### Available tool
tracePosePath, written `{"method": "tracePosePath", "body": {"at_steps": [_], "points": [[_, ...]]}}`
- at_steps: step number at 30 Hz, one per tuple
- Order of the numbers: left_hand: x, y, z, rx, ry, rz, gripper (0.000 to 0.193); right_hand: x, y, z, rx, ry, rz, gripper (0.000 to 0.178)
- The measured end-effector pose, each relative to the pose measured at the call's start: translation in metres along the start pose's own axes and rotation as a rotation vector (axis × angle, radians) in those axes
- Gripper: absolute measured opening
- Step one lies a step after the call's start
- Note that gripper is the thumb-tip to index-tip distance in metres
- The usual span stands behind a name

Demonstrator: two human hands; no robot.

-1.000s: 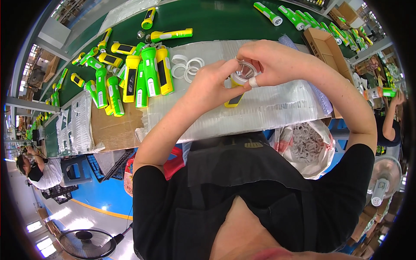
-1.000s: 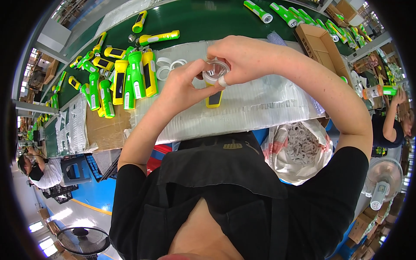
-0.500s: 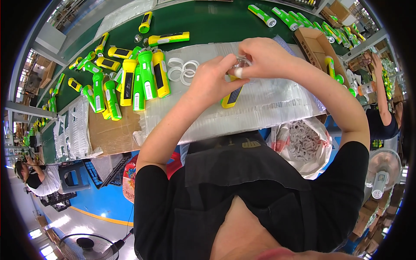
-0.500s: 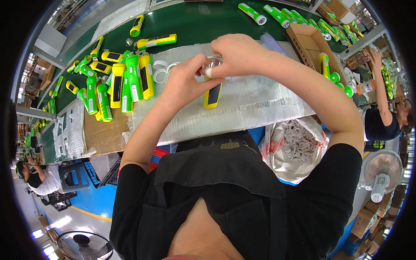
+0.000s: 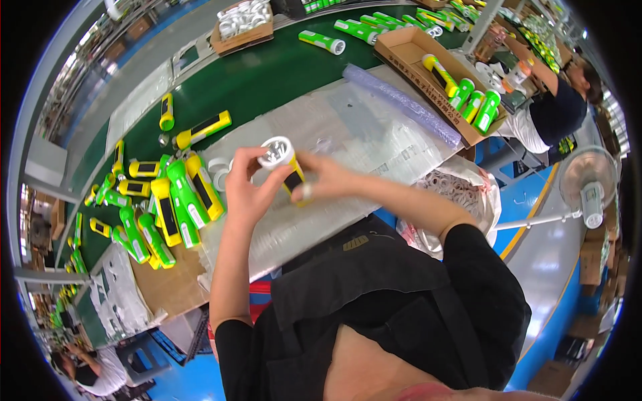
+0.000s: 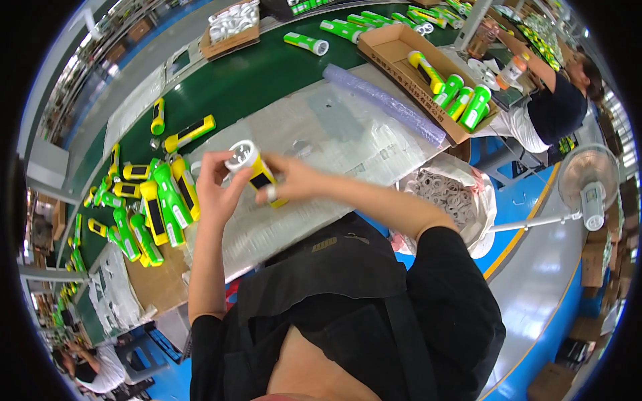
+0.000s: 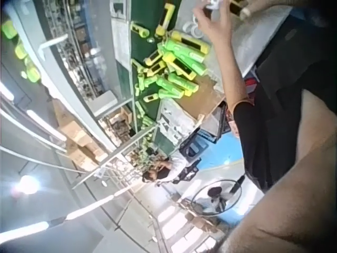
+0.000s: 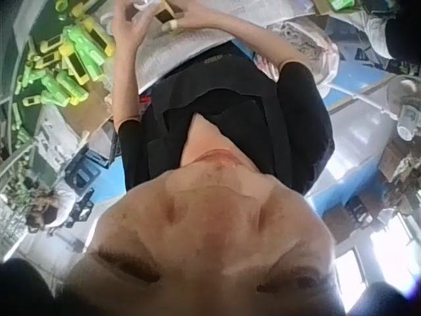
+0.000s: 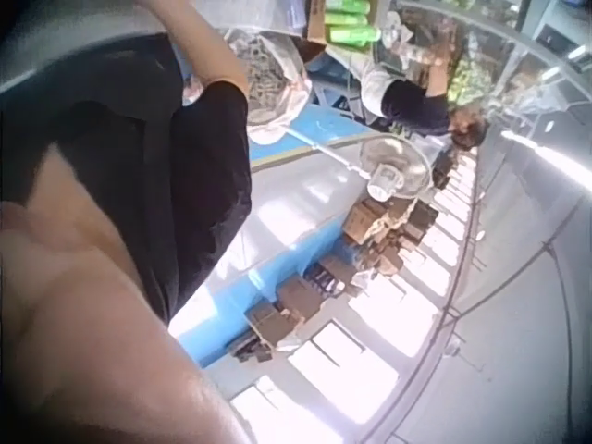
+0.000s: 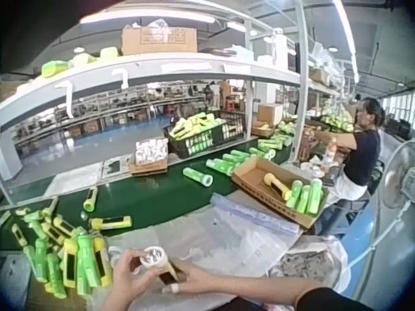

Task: Assembling and inspecting portable LED flashlights on a factory production line.

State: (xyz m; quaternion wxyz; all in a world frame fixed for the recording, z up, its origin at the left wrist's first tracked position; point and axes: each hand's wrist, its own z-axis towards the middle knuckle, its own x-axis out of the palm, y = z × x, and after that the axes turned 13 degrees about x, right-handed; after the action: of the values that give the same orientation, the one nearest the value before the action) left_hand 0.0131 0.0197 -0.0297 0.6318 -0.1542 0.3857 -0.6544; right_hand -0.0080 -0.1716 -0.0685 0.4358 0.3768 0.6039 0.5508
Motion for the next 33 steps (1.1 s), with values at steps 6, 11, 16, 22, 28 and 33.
{"method": "tracePosePath", "body": {"at_steps": [6, 11, 16, 22, 28, 33], "points": [[0.017, -0.026, 0.014, -0.269, -0.119, -0.525, 0.032, 0.051, 0.007, -0.024, 0.282, 0.204, 0.507, 0.02], [0.029, -0.05, 0.035, 0.034, 0.083, -0.642, 0.059, -0.008, 0.042, -0.04, 0.378, 1.051, 0.888, 0.023], [0.043, -0.021, 0.086, -0.008, 0.142, -0.477, 0.069, -0.062, 0.066, -0.021, 0.375, 0.597, 0.61, 0.038], [0.075, 0.007, 0.106, -0.155, 0.123, -0.68, 0.053, -0.073, 0.048, -0.024, 0.294, 0.077, 0.457, 0.043], [0.087, -0.003, 0.082, -0.055, 0.122, -1.289, 0.05, -0.048, 0.028, -0.04, 0.454, 0.938, 1.252, 0.074], [0.06, -0.021, 0.102, -0.081, 0.104, -1.048, 0.052, -0.051, 0.054, -0.027, 0.266, 0.508, 0.803, 0.079]]}}
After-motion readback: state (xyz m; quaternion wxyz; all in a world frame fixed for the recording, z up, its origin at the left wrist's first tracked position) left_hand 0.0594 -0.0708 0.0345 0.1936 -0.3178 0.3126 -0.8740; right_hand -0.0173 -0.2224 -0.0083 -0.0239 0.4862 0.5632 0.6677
